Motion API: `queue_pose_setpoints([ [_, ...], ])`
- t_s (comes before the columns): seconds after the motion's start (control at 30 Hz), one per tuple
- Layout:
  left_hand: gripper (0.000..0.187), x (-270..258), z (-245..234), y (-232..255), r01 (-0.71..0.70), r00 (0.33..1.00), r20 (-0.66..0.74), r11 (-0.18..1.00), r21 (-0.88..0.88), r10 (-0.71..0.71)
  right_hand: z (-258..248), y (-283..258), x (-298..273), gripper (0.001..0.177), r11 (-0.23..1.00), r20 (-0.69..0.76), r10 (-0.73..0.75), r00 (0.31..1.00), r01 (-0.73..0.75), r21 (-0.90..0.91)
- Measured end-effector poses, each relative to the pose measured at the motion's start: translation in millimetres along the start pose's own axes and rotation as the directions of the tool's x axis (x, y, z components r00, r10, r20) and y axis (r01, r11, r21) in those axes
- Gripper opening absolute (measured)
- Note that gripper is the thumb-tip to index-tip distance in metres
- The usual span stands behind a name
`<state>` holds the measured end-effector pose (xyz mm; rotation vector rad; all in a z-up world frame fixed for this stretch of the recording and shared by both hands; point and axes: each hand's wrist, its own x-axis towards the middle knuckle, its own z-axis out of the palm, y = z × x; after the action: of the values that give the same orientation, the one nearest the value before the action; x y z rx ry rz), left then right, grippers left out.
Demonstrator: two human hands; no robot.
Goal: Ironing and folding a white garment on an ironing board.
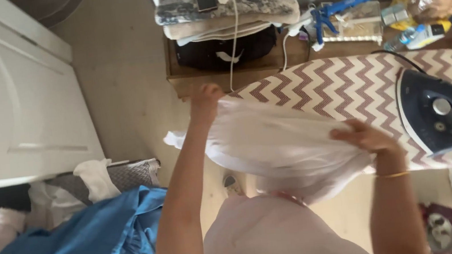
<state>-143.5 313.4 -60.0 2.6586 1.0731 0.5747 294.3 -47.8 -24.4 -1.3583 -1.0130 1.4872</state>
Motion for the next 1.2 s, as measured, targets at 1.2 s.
queue_pose_setpoints([
  [1.2, 0.018, -74, -13, 306, 0.33, 0.894, 0.386, 0.918, -0.222, -0.228, 17, -151, -31, 0.011, 0.421, -0.325, -0.672, 0.666, -0.018, -0.907],
])
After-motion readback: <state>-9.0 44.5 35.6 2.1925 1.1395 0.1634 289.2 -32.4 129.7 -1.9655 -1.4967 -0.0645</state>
